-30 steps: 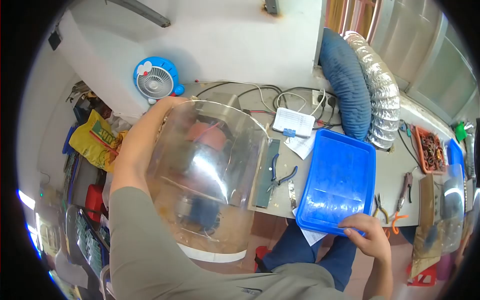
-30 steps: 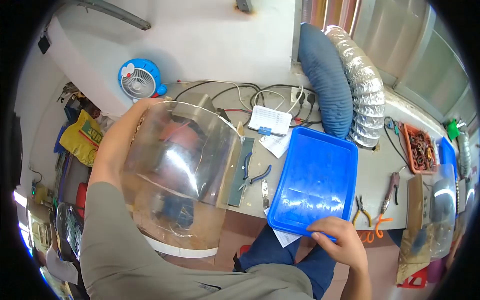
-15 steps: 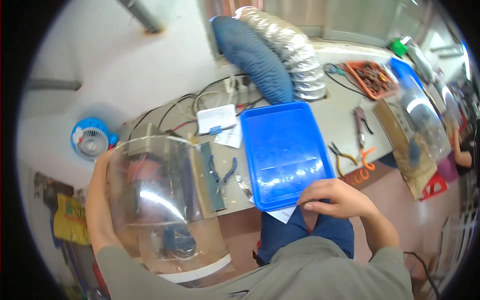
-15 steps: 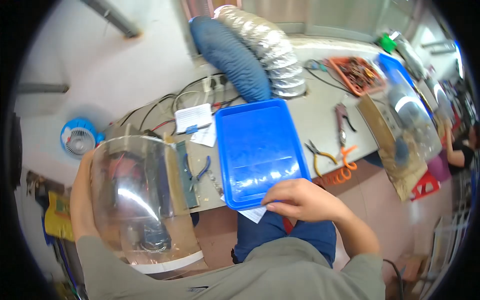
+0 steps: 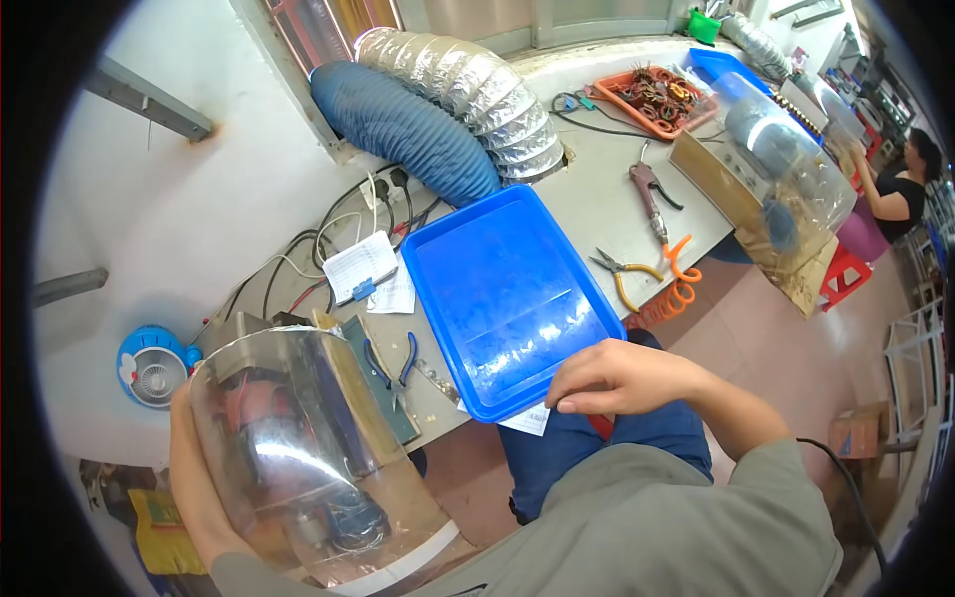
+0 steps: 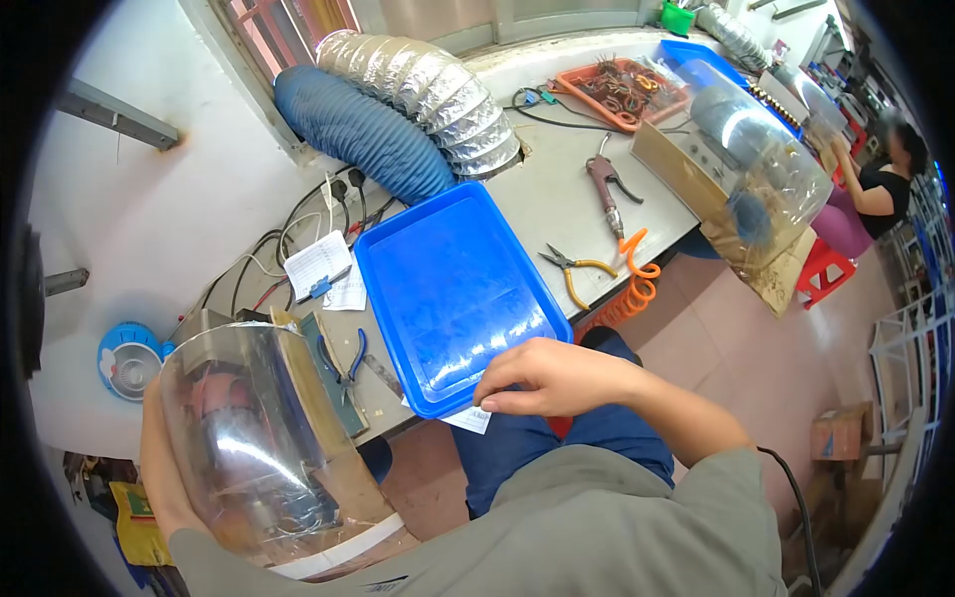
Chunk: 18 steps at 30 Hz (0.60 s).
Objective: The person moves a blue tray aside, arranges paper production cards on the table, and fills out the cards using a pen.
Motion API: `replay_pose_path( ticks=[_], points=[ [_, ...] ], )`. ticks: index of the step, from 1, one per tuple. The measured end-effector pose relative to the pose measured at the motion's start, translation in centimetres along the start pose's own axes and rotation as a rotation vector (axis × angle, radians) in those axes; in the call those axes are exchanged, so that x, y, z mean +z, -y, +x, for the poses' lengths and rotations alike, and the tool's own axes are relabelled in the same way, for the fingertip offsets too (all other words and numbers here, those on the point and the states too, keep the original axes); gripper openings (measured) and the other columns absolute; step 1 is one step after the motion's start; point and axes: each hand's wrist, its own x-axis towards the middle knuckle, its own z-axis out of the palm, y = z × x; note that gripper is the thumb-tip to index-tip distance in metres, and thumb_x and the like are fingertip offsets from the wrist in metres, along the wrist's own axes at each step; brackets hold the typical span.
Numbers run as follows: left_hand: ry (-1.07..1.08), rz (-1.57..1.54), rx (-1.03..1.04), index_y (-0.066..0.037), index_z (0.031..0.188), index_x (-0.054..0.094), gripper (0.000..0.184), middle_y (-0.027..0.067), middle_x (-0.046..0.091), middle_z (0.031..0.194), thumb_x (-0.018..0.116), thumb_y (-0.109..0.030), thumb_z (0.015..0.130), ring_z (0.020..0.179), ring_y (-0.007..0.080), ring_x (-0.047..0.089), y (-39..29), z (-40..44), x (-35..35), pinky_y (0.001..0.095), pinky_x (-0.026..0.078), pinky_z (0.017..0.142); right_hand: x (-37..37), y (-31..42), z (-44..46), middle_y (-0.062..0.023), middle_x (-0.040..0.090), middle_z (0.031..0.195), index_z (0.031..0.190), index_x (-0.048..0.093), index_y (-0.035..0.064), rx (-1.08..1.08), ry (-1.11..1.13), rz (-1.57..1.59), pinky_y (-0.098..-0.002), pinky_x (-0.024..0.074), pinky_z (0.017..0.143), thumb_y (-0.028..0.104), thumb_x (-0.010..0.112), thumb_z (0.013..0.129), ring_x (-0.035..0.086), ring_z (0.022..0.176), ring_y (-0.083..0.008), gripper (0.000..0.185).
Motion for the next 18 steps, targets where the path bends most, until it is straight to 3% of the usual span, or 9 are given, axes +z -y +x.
replay_pose_path(
  ticks=[12, 18],
  points=[
    [-0.101, 0.054, 0.021, -0.009, 0.113, 0.067, 0.032, 0.0012, 0.062, 0.088, 0.061, -0.040, 0.106, 0.075, 0.0113, 0.055, -1.2, 0.2, -3.0, 0.0296, 0.048, 0.066, 0.4, -0.2, -0.5, -0.0151, 0.077, 0.109, 0.115, 0.076, 0.0002, 0.004, -0.036, 0.068, -0.0410, 0.0557, 0.091, 0.022, 0.067, 0.104, 0.072, 0.102, -0.0316, 0.026],
    [-0.241, 0.172, 0.138, -0.009, 0.113, 0.067, 0.033, 0.0008, 0.061, 0.088, 0.061, -0.041, 0.106, 0.074, 0.0105, 0.054, -3.2, -1.8, -5.2, 0.0291, 0.047, 0.066, 2.2, -0.7, -1.5, -0.0160, 0.075, 0.106, 0.111, 0.075, 0.0017, -0.022, -0.151, -0.202, -0.0458, 0.0553, 0.091, 0.019, 0.069, 0.098, 0.070, 0.102, -0.0356, 0.022]
  ],
)
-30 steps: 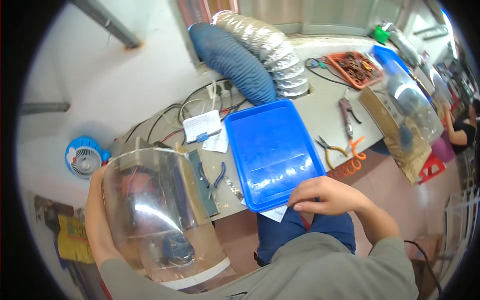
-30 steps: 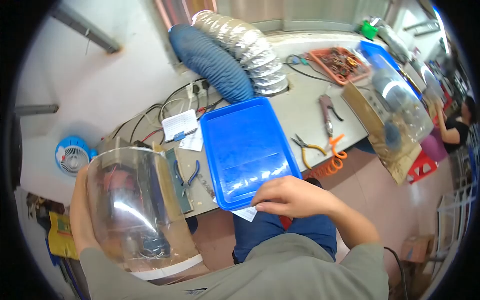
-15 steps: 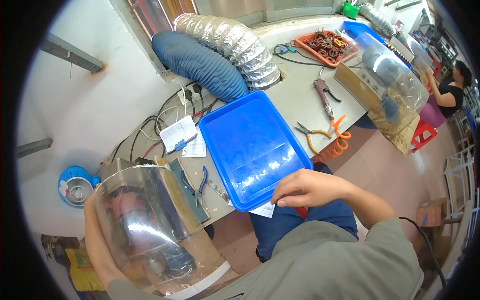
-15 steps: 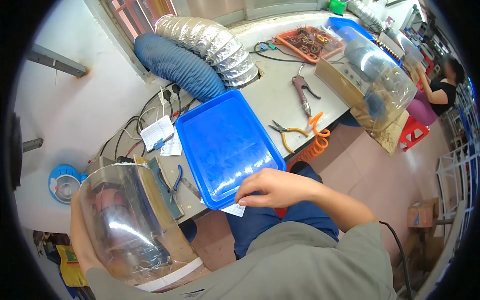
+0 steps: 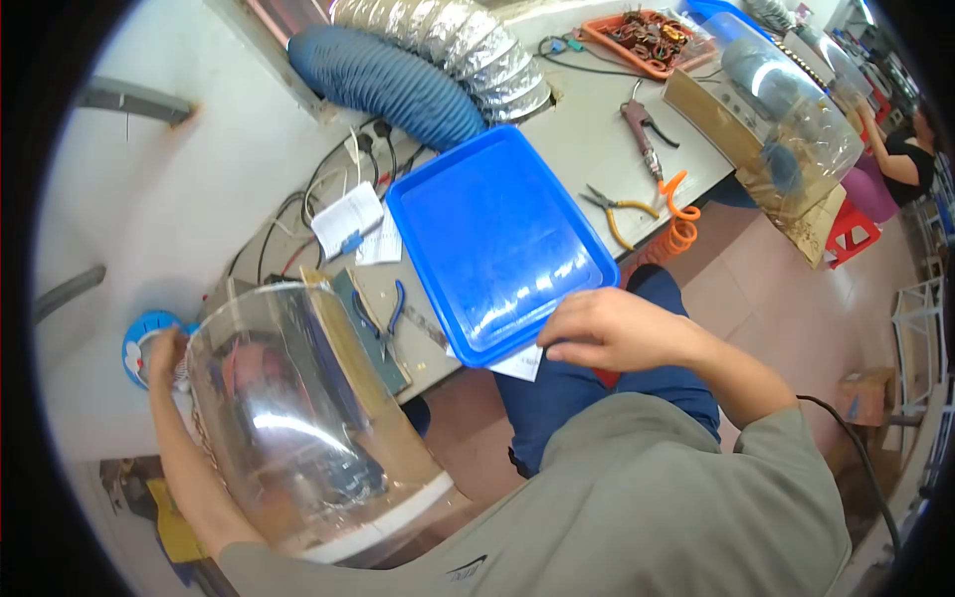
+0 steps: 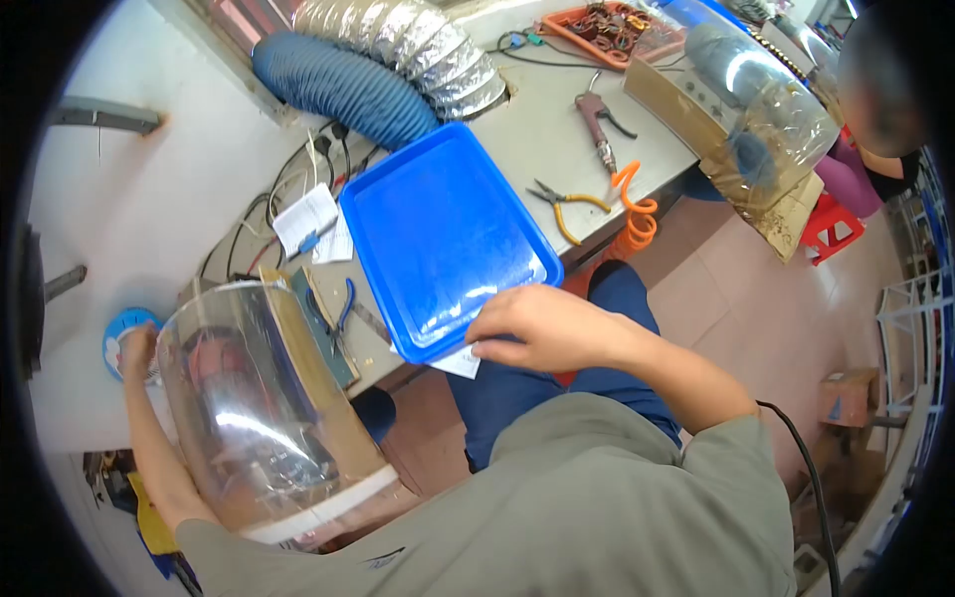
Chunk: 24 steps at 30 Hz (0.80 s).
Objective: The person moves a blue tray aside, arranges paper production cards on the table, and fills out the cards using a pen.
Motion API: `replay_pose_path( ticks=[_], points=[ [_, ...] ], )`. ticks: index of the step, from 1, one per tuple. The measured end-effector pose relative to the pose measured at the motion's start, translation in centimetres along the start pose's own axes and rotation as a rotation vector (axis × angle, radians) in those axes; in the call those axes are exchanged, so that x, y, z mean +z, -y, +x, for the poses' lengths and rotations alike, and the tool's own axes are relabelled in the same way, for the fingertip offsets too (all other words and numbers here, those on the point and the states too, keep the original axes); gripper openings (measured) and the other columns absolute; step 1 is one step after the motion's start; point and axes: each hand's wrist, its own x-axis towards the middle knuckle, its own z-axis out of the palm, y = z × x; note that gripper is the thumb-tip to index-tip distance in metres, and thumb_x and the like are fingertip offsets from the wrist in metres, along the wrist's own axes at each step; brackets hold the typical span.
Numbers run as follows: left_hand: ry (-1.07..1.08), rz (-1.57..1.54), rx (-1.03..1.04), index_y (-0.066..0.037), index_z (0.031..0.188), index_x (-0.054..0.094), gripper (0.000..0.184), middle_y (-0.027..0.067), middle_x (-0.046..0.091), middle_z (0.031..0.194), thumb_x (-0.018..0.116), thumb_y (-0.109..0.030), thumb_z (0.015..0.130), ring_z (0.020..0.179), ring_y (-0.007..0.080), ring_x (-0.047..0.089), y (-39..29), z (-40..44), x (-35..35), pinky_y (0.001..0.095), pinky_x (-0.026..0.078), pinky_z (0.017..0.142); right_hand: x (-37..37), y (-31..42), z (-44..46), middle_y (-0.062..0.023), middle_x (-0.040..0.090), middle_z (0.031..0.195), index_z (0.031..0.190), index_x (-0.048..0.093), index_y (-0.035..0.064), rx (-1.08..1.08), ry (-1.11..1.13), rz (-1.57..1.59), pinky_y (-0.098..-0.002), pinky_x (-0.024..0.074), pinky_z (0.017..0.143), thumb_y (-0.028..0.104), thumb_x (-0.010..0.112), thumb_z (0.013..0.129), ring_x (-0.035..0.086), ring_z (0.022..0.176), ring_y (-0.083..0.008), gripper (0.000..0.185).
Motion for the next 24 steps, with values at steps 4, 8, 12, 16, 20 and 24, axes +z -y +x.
replay_pose_path(
  ticks=[4, 8, 12, 16, 20, 24],
  points=[
    [-0.259, 0.261, 0.243, -0.008, 0.122, 0.066, 0.038, 0.0021, 0.063, 0.094, 0.061, -0.042, 0.106, 0.082, 0.0119, 0.058, -5.5, -9.1, -0.2, 0.0292, 0.049, 0.074, -0.2, -0.3, -1.6, -0.0144, 0.073, 0.107, 0.112, 0.074, 0.0037, 0.032, -0.117, -0.127, -0.0449, 0.0543, 0.095, 0.017, 0.076, 0.092, 0.069, 0.107, -0.0339, 0.024],
    [-0.436, 0.111, 0.597, -0.005, 0.149, 0.056, 0.051, 0.0087, 0.065, 0.135, 0.057, -0.038, 0.110, 0.126, 0.0184, 0.061, -10.7, -24.7, 3.5, 0.0344, 0.044, 0.111, -0.8, -2.0, -2.2, -0.0114, 0.069, 0.122, 0.116, 0.072, 0.0067, -0.105, -0.162, -0.452, -0.0456, 0.0495, 0.105, 0.018, 0.080, 0.087, 0.062, 0.123, -0.0329, 0.032],
    [-0.565, 0.200, 0.548, -0.003, 0.150, 0.055, 0.051, 0.0106, 0.064, 0.143, 0.053, -0.037, 0.112, 0.127, 0.0191, 0.060, -17.7, -46.4, 16.7, 0.0355, 0.042, 0.114, -0.7, -5.7, -2.0, -0.0102, 0.068, 0.122, 0.116, 0.073, 0.0084, -0.167, -0.136, -0.599, -0.0464, 0.0480, 0.106, 0.022, 0.080, 0.086, 0.061, 0.122, -0.0324, 0.034],
    [-0.331, 0.139, 0.787, 0.008, 0.128, 0.065, 0.042, 0.0186, 0.072, 0.110, 0.055, -0.027, 0.107, 0.102, 0.0235, 0.069, -10.5, -60.1, 26.7, 0.0349, 0.055, 0.091, -0.9, -8.2, -1.4, -0.0077, 0.069, 0.101, 0.111, 0.074, 0.0106, -0.207, -0.043, -0.542, -0.0451, 0.0504, 0.095, 0.022, 0.076, 0.090, 0.065, 0.102, -0.0298, 0.024],
    [0.497, -0.342, 0.263, 0.008, 0.152, 0.046, 0.067, 0.0216, 0.061, 0.144, 0.068, -0.023, 0.097, 0.130, 0.0282, 0.062, -14.2, -60.2, 45.2, 0.0393, 0.048, 0.110, 0.5, -9.4, -1.7, -0.0060, 0.066, 0.102, 0.108, 0.073, 0.0107, -0.280, -0.111, -0.562, -0.0433, 0.0493, 0.091, 0.022, 0.076, 0.090, 0.063, 0.103, -0.0285, 0.022],
    [0.311, -0.647, 0.068, 0.004, 0.152, 0.043, 0.064, 0.0187, 0.057, 0.145, 0.067, -0.033, 0.106, 0.127, 0.0267, 0.063, -9.0, -47.9, 57.6, 0.0395, 0.055, 0.099, 1.0, -9.5, -1.3, -0.0049, 0.063, 0.092, 0.105, 0.074, 0.0128, -0.368, -0.204, -0.621, -0.0408, 0.0485, 0.084, 0.019, 0.073, 0.090, 0.063, 0.096, -0.0260, 0.016]
  ],
)
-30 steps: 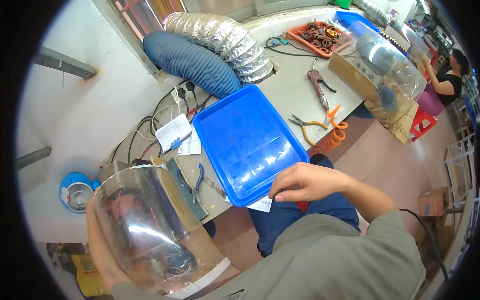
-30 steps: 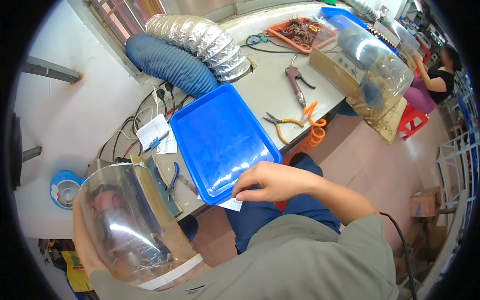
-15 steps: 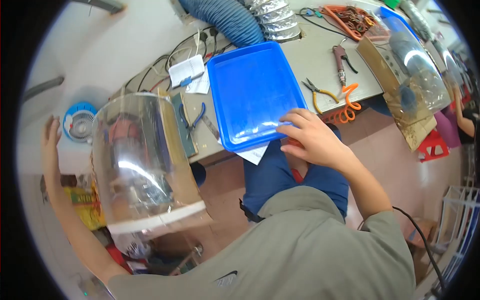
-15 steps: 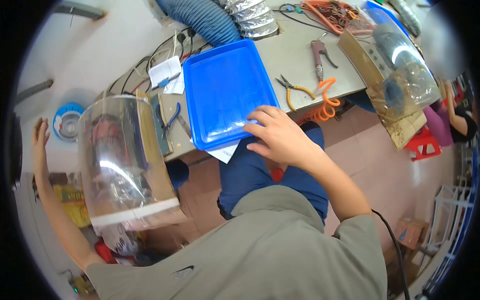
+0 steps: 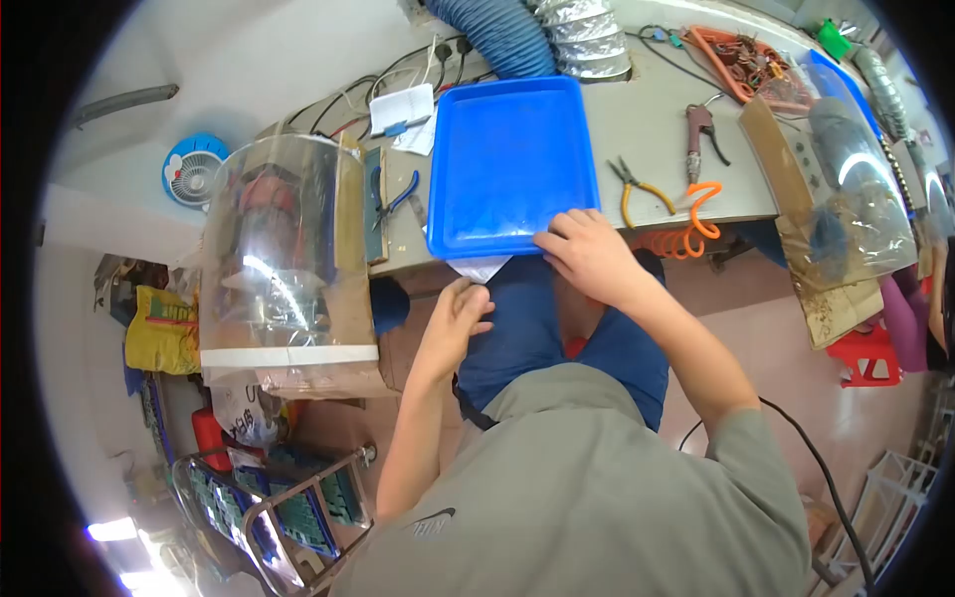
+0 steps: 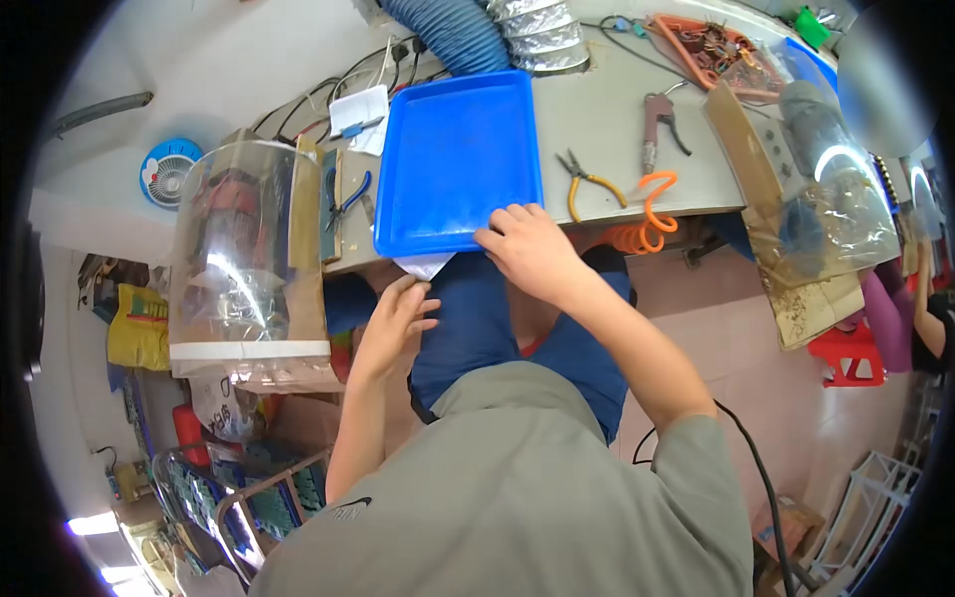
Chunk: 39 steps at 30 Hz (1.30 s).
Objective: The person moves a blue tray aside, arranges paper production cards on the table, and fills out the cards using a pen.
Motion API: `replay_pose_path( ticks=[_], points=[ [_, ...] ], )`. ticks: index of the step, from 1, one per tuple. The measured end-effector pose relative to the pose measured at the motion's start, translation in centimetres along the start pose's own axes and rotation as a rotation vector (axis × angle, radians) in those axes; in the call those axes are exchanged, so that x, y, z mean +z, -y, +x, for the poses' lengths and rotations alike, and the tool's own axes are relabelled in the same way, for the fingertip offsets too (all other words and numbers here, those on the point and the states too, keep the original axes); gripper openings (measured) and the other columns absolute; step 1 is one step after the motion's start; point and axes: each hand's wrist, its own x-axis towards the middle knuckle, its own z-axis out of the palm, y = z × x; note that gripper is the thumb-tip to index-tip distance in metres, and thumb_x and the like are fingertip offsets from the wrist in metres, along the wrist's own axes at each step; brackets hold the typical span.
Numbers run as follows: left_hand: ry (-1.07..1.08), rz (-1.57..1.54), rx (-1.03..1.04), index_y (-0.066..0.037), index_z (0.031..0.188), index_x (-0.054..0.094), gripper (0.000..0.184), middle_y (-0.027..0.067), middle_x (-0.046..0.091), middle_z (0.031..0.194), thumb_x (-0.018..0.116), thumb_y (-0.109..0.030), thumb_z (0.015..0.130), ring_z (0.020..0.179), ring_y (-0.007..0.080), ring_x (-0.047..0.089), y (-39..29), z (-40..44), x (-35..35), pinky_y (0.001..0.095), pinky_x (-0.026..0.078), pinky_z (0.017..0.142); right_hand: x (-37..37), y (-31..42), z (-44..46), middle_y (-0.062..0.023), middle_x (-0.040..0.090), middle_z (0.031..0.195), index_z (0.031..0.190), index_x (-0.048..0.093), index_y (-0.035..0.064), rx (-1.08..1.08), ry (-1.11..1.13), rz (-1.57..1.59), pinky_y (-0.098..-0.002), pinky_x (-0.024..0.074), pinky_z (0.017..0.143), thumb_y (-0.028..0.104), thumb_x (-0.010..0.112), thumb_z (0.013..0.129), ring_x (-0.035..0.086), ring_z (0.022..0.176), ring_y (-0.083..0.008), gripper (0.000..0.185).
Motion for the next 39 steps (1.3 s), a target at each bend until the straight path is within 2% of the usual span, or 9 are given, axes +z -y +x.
replay_pose_path(
  ticks=[4, 8, 13, 17, 21, 27, 34, 37, 39],
  points=[
    [-0.098, -0.324, -0.195, 0.001, 0.136, 0.055, 0.048, 0.0138, 0.067, 0.123, 0.067, -0.034, 0.106, 0.104, 0.0239, 0.072, 1.2, 4.6, 0.2, 0.0363, 0.058, 0.083, 0.3, -0.3, -0.3, -0.0038, 0.061, 0.090, 0.099, 0.074, 0.0127, 0.020, -0.025, -0.029, -0.0399, 0.0471, 0.082, 0.015, 0.071, 0.086, 0.062, 0.093, -0.0242, 0.014],
    [-0.136, -0.338, -0.093, -0.001, 0.124, 0.061, 0.034, 0.0068, 0.070, 0.100, 0.070, -0.026, 0.104, 0.081, 0.0162, 0.068, 2.3, 6.5, -0.8, 0.0311, 0.053, 0.069, -1.3, -0.4, -0.3, -0.0039, 0.061, 0.090, 0.099, 0.073, 0.0114, 0.047, -0.099, 0.039, -0.0397, 0.0474, 0.079, 0.012, 0.072, 0.085, 0.061, 0.090, -0.0249, 0.014],
    [-0.125, -0.393, -0.073, 0.001, 0.120, 0.064, 0.027, 0.0074, 0.070, 0.098, 0.067, -0.022, 0.105, 0.080, 0.0160, 0.067, 2.8, 6.5, -0.7, 0.0301, 0.054, 0.068, -6.5, -0.9, 1.1, -0.0069, 0.065, 0.093, 0.100, 0.072, 0.0060, 0.067, -0.202, 0.126, -0.0426, 0.0509, 0.078, 0.004, 0.075, 0.080, 0.062, 0.088, -0.0293, 0.020],
    [-0.122, -0.381, -0.064, 0.003, 0.124, 0.064, 0.028, 0.0101, 0.072, 0.104, 0.065, -0.019, 0.107, 0.082, 0.0165, 0.067, 3.9, 6.0, -1.5, 0.0307, 0.054, 0.069, -10.7, -2.7, 0.3, -0.0070, 0.070, 0.096, 0.102, 0.074, 0.0047, 0.104, -0.247, -0.010, -0.0417, 0.0516, 0.077, 0.000, 0.076, 0.078, 0.062, 0.087, -0.0290, 0.024],
    [-0.101, -0.338, -0.022, 0.004, 0.128, 0.063, 0.029, 0.0104, 0.072, 0.112, 0.063, -0.017, 0.107, 0.085, 0.0157, 0.067, 3.1, 4.3, 0.0, 0.0307, 0.054, 0.070, -13.9, -4.7, -2.2, -0.0069, 0.070, 0.096, 0.102, 0.075, 0.0048, 0.196, -0.285, -0.135, -0.0415, 0.0516, 0.079, -0.001, 0.075, 0.078, 0.062, 0.087, -0.0290, 0.024],
    [0.013, -0.171, -0.027, 0.003, 0.124, 0.067, 0.027, 0.0089, 0.074, 0.104, 0.063, -0.019, 0.108, 0.081, 0.0141, 0.068, 5.7, 4.6, 0.6, 0.0285, 0.054, 0.071, -16.0, -8.2, -5.9, -0.0066, 0.070, 0.096, 0.102, 0.076, 0.0049, 0.271, -0.262, -0.285, -0.0412, 0.0513, 0.081, 0.001, 0.075, 0.081, 0.062, 0.090, -0.0289, 0.022],
    [0.066, -0.215, 0.081, 0.004, 0.123, 0.068, 0.027, 0.0081, 0.075, 0.103, 0.063, -0.017, 0.108, 0.084, 0.0126, 0.068, 6.6, 3.6, 1.9, 0.0285, 0.055, 0.075, -15.2, -14.1, -11.0, -0.0067, 0.070, 0.098, 0.106, 0.075, 0.0072, 0.337, -0.116, -0.477, -0.0447, 0.0490, 0.093, 0.011, 0.075, 0.087, 0.064, 0.099, -0.0299, 0.019],
    [0.122, -0.194, 0.087, 0.004, 0.123, 0.068, 0.025, 0.0085, 0.075, 0.105, 0.063, -0.016, 0.108, 0.084, 0.0129, 0.068, 7.3, 2.9, 1.7, 0.0296, 0.056, 0.077, -16.6, -14.1, -11.4, -0.0094, 0.070, 0.114, 0.117, 0.073, 0.0076, 0.452, 0.139, -0.630, -0.0473, 0.0478, 0.103, 0.016, 0.077, 0.088, 0.062, 0.114, -0.0320, 0.031],
    [0.130, -0.184, 0.095, 0.004, 0.124, 0.069, 0.025, 0.0086, 0.075, 0.109, 0.063, -0.015, 0.108, 0.090, 0.0126, 0.068, 7.9, 2.6, 1.6, 0.0310, 0.056, 0.082, -16.9, -10.9, -9.3, -0.0133, 0.068, 0.123, 0.122, 0.071, 0.0069, 0.435, 0.077, -0.704, -0.0481, 0.0462, 0.107, 0.017, 0.079, 0.087, 0.059, 0.122, -0.0352, 0.037]
  ],
)
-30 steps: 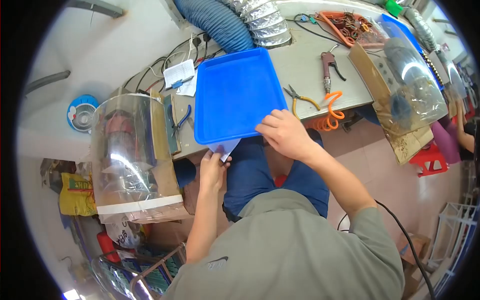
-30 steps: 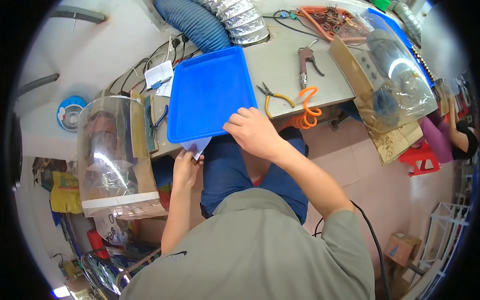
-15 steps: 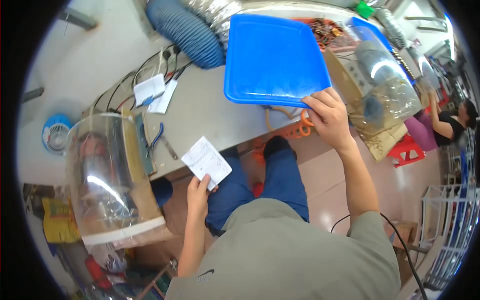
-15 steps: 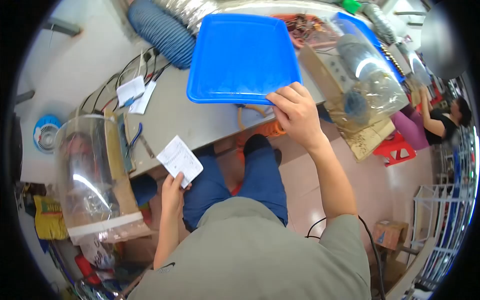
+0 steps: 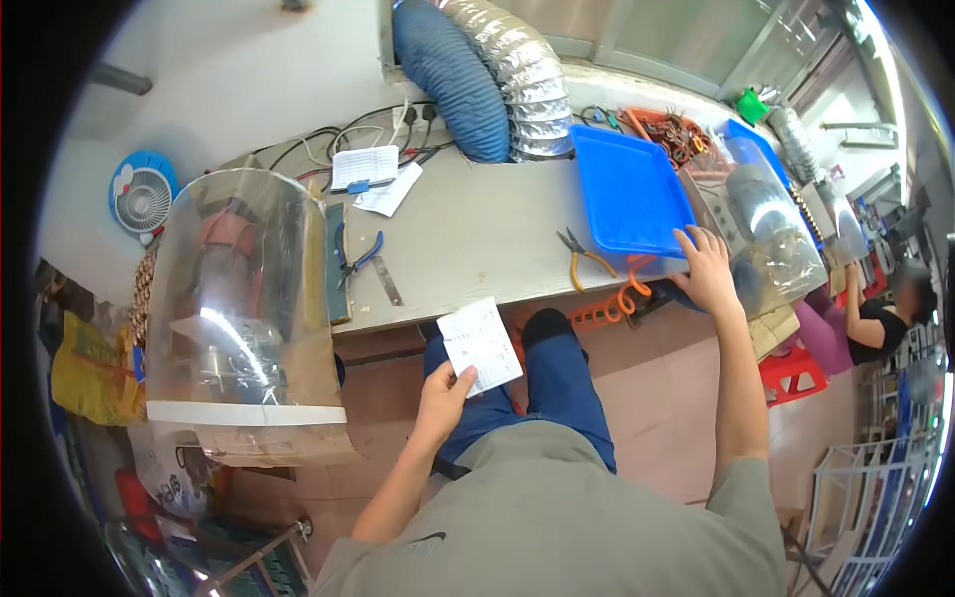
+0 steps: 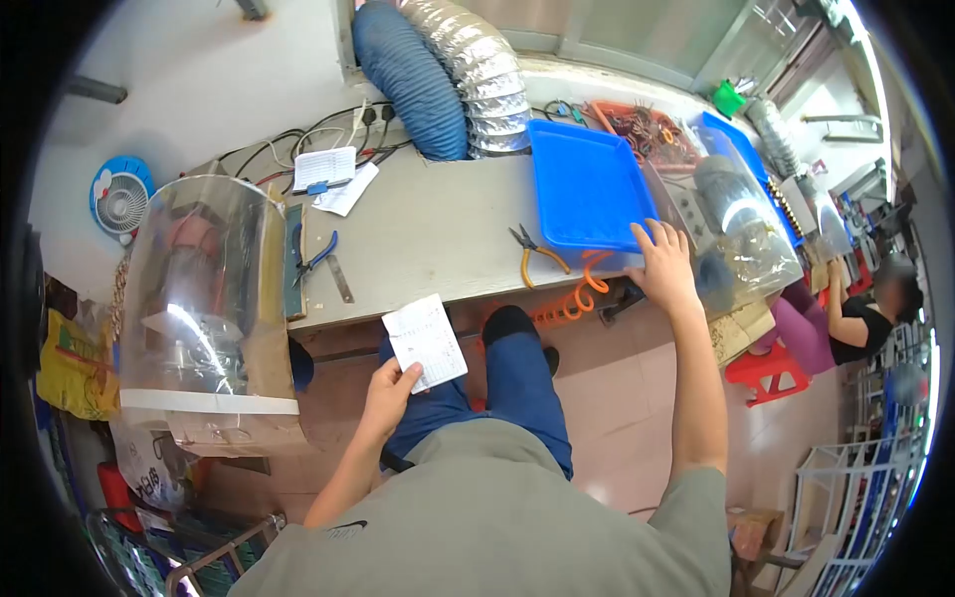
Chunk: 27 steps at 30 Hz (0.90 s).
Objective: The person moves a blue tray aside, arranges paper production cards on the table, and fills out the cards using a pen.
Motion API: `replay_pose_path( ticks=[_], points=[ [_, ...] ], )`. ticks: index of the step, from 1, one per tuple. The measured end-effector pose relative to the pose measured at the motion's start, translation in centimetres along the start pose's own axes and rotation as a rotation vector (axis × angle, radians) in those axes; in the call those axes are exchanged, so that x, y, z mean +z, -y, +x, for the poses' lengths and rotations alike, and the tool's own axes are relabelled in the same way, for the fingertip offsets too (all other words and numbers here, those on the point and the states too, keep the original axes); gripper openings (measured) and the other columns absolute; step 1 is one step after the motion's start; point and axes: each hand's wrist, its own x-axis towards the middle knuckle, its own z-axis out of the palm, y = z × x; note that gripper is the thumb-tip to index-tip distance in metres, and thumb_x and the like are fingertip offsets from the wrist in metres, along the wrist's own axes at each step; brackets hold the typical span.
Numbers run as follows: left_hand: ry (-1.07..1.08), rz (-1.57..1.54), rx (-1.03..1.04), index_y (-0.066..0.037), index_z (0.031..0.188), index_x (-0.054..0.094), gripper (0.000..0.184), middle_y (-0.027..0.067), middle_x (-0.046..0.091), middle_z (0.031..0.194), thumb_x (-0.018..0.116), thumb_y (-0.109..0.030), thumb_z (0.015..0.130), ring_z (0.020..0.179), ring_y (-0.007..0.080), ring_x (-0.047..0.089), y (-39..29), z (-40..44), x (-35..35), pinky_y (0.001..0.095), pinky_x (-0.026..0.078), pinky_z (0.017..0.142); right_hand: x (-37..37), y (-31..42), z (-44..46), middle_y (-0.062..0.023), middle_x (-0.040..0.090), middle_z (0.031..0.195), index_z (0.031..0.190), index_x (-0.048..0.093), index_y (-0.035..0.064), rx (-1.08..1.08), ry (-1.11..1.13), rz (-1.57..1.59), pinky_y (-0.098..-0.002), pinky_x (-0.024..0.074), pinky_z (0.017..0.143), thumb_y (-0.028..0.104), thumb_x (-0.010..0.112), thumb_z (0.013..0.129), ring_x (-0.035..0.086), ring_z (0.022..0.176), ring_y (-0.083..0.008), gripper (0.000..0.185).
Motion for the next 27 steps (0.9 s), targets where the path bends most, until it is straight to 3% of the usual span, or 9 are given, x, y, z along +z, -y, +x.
replay_pose_path(
  ticks=[4, 6, 11, 17, 23, 27],
  points=[
    [0.027, 0.001, 0.049, 0.004, 0.126, 0.069, 0.026, 0.0080, 0.076, 0.114, 0.063, -0.014, 0.108, 0.101, 0.0115, 0.068, 1.3, -1.3, -0.9, 0.0306, 0.055, 0.090, -5.1, 8.0, 3.9, -0.0201, 0.063, 0.135, 0.127, 0.069, 0.0055, -0.002, -0.002, 0.274, -0.0495, 0.0439, 0.113, 0.019, 0.082, 0.086, 0.055, 0.131, -0.0407, 0.045],
    [0.041, 0.119, 0.086, 0.005, 0.125, 0.069, 0.026, 0.0080, 0.076, 0.115, 0.063, -0.013, 0.107, 0.102, 0.0114, 0.067, 0.4, -2.6, -1.2, 0.0304, 0.055, 0.091, -5.5, 12.5, 6.2, -0.0195, 0.063, 0.135, 0.126, 0.069, 0.0046, -0.075, 0.050, 0.360, -0.0495, 0.0456, 0.111, 0.019, 0.081, 0.087, 0.055, 0.131, -0.0406, 0.043],
    [0.115, 0.041, 0.038, 0.007, 0.129, 0.067, 0.032, 0.0110, 0.076, 0.118, 0.064, -0.016, 0.108, 0.106, 0.0135, 0.068, -0.7, -5.8, -2.3, 0.0315, 0.054, 0.094, -1.4, 22.5, 12.7, -0.0186, 0.062, 0.138, 0.129, 0.068, 0.0065, -0.276, 0.062, 0.538, -0.0483, 0.0452, 0.112, 0.024, 0.078, 0.092, 0.055, 0.132, -0.0393, 0.042],
    [0.003, 0.231, 0.055, 0.005, 0.128, 0.069, 0.029, 0.0126, 0.077, 0.116, 0.063, -0.014, 0.107, 0.105, 0.0141, 0.068, -1.4, -8.1, -4.5, 0.0319, 0.054, 0.093, 4.5, 31.6, 20.9, -0.0180, 0.058, 0.143, 0.138, 0.062, 0.0080, -0.388, 0.080, 0.657, -0.0491, 0.0424, 0.115, 0.032, 0.077, 0.093, 0.051, 0.137, -0.0382, 0.053],
    [-0.170, 0.189, 0.020, 0.004, 0.126, 0.070, 0.028, 0.0120, 0.078, 0.114, 0.064, -0.013, 0.105, 0.099, 0.0135, 0.069, -0.6, -7.9, -5.4, 0.0311, 0.055, 0.087, 11.1, 35.4, 25.0, -0.0174, 0.057, 0.144, 0.138, 0.062, 0.0087, -0.439, -0.045, 0.466, -0.0568, 0.0363, 0.120, 0.030, 0.076, 0.089, 0.047, 0.143, -0.0365, 0.055],
    [-0.198, 0.359, -0.053, 0.003, 0.125, 0.071, 0.027, 0.0108, 0.078, 0.113, 0.065, -0.014, 0.105, 0.096, 0.0129, 0.069, -0.9, -7.7, -5.2, 0.0308, 0.055, 0.085, 12.5, 36.0, 25.8, -0.0106, 0.066, 0.128, 0.124, 0.068, 0.0093, -0.517, -0.052, 0.507, -0.0573, 0.0363, 0.120, 0.022, 0.071, 0.091, 0.057, 0.131, -0.0316, 0.035]
  ],
)
